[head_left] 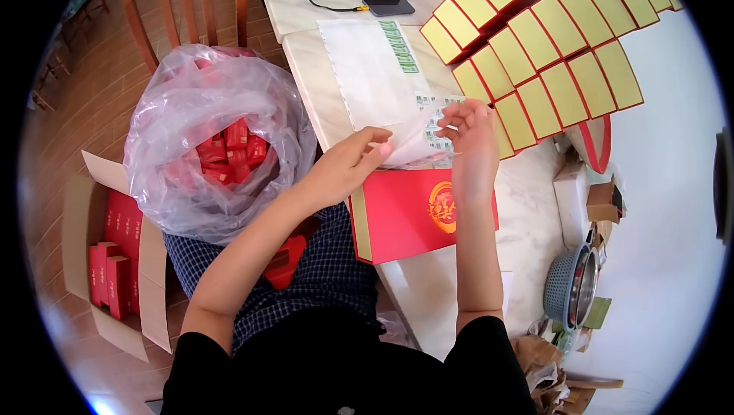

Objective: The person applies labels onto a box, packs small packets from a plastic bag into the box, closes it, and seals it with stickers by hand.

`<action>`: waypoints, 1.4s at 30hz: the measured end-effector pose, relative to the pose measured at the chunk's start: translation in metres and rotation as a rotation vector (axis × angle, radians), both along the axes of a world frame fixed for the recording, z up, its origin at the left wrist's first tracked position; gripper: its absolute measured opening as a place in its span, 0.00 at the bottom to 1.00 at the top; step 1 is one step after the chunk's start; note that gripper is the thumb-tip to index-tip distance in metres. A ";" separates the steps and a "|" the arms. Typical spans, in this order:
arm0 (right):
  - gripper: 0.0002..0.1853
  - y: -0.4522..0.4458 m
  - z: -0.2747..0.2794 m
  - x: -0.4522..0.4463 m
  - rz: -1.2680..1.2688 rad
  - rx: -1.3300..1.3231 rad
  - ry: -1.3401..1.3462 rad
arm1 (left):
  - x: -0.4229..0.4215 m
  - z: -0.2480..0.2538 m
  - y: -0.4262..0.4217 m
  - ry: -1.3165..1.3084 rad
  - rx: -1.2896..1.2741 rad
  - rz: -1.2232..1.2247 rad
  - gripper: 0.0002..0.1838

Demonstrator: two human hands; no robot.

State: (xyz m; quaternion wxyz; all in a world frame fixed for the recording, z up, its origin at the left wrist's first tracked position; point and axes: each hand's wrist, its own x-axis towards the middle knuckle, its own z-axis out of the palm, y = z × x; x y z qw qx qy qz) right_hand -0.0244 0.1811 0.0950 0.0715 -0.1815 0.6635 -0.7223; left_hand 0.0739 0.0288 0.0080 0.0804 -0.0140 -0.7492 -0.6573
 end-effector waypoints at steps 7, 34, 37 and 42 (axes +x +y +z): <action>0.11 0.019 -0.011 0.024 -0.206 0.159 0.361 | 0.004 -0.009 0.005 0.033 -0.007 0.023 0.23; 0.12 0.001 -0.026 0.046 -0.094 0.464 1.190 | 0.022 0.047 0.020 0.089 0.038 0.147 0.11; 0.15 -0.001 -0.031 0.043 -0.064 0.465 1.276 | 0.021 0.041 0.009 -0.055 0.284 0.102 0.10; 0.13 -0.001 -0.025 0.053 0.138 0.370 1.291 | 0.004 0.030 -0.006 -0.061 0.233 0.210 0.14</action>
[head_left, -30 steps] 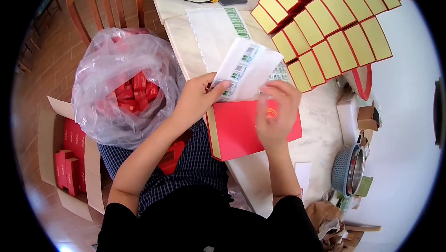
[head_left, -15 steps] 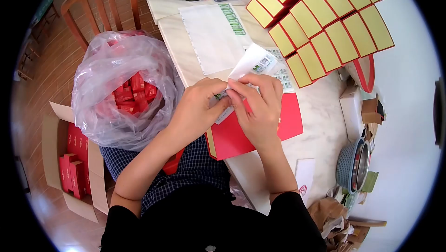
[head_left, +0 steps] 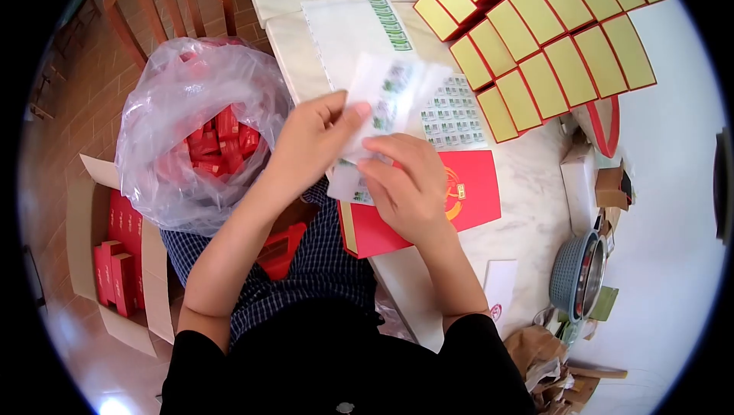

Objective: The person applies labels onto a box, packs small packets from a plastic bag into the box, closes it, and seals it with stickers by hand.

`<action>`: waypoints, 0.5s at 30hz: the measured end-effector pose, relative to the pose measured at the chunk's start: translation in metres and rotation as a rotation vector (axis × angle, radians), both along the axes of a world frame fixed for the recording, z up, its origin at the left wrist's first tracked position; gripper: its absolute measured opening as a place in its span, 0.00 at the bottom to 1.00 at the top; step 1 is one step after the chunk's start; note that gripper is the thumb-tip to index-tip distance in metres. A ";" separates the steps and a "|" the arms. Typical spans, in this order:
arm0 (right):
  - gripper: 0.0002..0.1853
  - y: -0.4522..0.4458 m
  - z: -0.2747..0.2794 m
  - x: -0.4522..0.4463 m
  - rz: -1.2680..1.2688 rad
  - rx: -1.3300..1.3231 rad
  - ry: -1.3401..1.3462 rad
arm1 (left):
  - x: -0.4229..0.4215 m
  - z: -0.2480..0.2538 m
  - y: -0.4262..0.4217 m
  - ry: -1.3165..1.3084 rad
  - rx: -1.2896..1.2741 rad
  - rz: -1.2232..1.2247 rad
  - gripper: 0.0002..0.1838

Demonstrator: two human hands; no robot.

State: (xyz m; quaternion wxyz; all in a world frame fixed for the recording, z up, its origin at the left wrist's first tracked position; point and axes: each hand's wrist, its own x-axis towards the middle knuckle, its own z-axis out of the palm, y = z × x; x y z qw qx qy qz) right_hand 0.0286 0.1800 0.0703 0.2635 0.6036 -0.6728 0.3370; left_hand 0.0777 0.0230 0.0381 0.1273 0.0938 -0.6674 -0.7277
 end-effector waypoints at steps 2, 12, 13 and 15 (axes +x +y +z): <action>0.10 0.009 0.008 0.009 -0.055 -0.047 -0.108 | -0.008 -0.011 -0.015 0.106 -0.143 0.223 0.13; 0.04 0.040 -0.005 0.002 -0.284 -0.027 -1.284 | 0.078 -0.031 -0.072 0.100 -0.387 0.063 0.18; 0.05 0.036 -0.010 0.005 -0.250 -0.059 -1.293 | 0.080 -0.035 -0.061 0.132 -0.460 0.036 0.18; 0.05 0.031 -0.009 0.009 -0.276 0.003 -1.265 | 0.081 -0.043 -0.041 0.165 -0.487 -0.075 0.16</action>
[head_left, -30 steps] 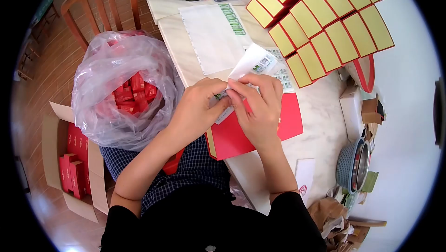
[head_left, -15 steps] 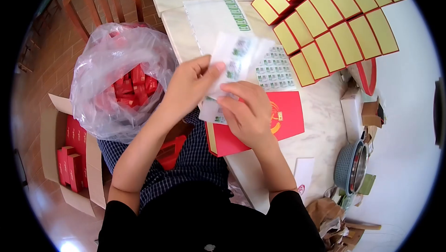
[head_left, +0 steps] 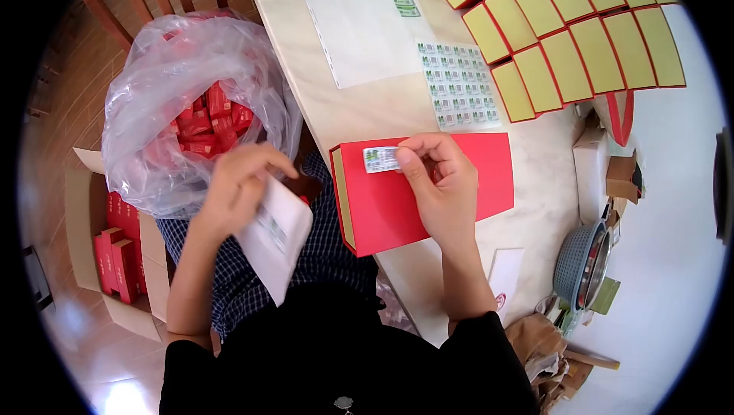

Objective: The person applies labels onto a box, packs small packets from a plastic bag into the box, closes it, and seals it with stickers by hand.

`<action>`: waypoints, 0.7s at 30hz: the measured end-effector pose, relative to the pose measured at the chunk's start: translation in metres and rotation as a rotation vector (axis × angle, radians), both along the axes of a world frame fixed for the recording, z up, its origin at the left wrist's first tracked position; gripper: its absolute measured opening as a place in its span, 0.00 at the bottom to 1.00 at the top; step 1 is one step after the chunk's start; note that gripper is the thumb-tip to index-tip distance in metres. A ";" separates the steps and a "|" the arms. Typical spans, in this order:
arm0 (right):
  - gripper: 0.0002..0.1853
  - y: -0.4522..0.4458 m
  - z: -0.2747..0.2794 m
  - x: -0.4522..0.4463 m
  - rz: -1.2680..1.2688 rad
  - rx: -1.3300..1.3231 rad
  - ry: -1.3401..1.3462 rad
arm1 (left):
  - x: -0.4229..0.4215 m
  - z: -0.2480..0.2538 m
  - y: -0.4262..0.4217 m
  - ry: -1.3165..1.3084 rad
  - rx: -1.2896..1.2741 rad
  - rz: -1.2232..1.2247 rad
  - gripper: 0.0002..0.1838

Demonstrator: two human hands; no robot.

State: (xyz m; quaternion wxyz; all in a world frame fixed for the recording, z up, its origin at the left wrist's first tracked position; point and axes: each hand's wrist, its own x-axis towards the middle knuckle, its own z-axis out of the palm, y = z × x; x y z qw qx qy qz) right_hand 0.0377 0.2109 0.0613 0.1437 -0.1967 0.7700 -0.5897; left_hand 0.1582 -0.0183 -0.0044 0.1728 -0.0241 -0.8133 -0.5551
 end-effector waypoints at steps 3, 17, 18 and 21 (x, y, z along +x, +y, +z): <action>0.05 -0.005 -0.007 0.003 0.011 0.085 0.021 | 0.001 0.000 0.029 -0.081 0.070 -0.061 0.14; 0.04 -0.017 -0.011 0.007 -0.012 0.213 0.241 | -0.014 -0.016 0.045 0.062 0.047 -0.019 0.20; 0.04 -0.017 -0.011 0.007 -0.011 0.211 0.258 | -0.014 -0.017 0.045 0.060 0.051 -0.021 0.20; 0.04 -0.018 -0.012 0.007 -0.012 0.207 0.293 | -0.014 -0.018 0.045 0.053 0.057 -0.007 0.20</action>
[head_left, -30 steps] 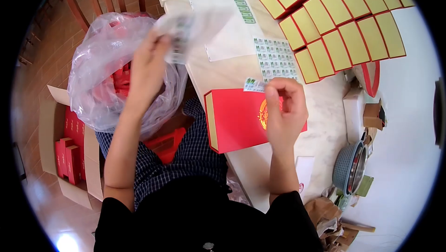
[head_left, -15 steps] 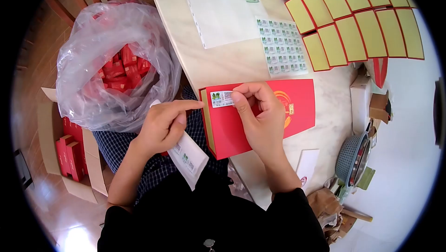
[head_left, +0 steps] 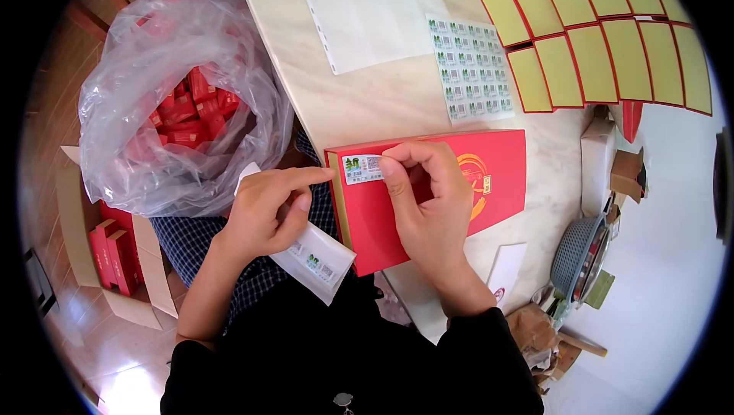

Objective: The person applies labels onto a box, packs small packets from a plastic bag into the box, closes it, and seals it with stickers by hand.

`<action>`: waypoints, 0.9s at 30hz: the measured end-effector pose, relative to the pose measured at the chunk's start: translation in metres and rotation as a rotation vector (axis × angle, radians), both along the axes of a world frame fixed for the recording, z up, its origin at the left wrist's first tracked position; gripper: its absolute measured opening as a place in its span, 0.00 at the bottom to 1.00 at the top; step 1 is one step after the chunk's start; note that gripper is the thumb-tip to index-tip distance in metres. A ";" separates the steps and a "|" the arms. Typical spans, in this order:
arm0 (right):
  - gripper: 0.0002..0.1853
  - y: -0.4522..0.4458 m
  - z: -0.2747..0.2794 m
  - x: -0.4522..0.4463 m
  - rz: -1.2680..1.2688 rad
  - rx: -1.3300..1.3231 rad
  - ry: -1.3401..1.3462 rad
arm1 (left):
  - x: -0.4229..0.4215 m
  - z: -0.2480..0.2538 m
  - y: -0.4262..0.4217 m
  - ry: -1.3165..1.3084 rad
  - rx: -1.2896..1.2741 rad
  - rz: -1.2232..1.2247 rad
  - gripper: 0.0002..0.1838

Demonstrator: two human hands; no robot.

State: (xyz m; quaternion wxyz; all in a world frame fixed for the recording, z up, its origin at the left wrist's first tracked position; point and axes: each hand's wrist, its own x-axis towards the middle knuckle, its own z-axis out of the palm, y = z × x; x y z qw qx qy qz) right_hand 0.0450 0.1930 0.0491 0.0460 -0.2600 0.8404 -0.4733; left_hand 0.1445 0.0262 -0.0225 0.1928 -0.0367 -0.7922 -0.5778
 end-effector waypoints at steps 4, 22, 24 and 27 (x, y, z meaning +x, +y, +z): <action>0.05 -0.001 -0.001 0.000 -0.002 -0.001 0.012 | -0.002 0.001 0.000 0.052 -0.036 0.007 0.20; 0.06 -0.002 -0.004 0.003 0.003 0.004 0.114 | -0.002 0.003 0.004 0.102 -0.314 -0.017 0.29; 0.07 -0.003 -0.004 0.003 0.013 0.020 0.163 | -0.003 0.003 0.004 0.098 -0.339 -0.011 0.29; 0.06 0.002 -0.005 0.002 0.067 0.112 0.263 | -0.004 0.002 0.005 0.103 -0.346 0.001 0.29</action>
